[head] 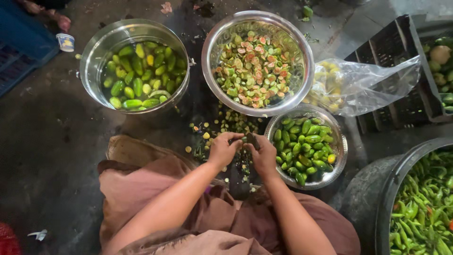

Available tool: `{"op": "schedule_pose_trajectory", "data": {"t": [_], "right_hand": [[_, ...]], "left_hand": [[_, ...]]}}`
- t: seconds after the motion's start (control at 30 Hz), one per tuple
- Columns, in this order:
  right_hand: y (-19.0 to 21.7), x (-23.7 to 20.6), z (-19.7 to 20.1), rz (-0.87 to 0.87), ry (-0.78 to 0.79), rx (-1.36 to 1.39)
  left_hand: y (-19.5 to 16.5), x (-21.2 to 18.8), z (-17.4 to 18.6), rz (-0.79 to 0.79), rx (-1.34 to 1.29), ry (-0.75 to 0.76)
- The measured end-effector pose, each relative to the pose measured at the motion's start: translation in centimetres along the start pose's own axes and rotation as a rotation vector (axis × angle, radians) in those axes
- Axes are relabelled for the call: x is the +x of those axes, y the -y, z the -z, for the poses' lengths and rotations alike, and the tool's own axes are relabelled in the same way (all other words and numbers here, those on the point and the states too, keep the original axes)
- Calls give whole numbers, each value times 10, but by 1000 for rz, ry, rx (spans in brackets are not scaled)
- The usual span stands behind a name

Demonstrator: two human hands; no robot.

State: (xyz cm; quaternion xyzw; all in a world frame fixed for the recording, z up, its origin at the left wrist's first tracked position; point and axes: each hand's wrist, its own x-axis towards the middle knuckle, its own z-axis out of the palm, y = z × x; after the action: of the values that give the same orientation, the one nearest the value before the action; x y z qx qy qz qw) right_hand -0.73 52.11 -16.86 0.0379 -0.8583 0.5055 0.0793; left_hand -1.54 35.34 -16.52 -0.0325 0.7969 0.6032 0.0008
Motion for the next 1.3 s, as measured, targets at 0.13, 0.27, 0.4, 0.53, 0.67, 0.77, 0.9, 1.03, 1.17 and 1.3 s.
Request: {"op": "schedule_pose_trajectory", "data": {"t": [0.13,0.27,0.4,0.53,0.67,0.77,0.9,1.03,1.17,1.3], "right_hand": [[-2,4,-2,12,14,-16],[-9,-1,6,-274,142,286],[-15,-12,9,-316,177,469],[-14,-12,4,-234,97,422],[-10,-6,-2,-127,20,123],[-3,1,-5,17,-39,9],[6,5,-3,4,-29,11],[11,1,9,-284,122,156],[13,-6,15,-186,114,247],[11,-6,14,-246,119,172]], "left_hand": [[3,10,2,151,-21,50],[1,-1,10,105,-170,208],[-4,-15,10,-45,-30,145],[-5,-10,8,-62,-64,121],[2,-1,5,-12,-53,108],[7,7,0,98,-136,103],[11,11,-1,177,-141,106],[10,-3,2,13,-190,144],[2,-13,5,-13,-111,133],[-5,-12,8,-75,-24,105]]}}
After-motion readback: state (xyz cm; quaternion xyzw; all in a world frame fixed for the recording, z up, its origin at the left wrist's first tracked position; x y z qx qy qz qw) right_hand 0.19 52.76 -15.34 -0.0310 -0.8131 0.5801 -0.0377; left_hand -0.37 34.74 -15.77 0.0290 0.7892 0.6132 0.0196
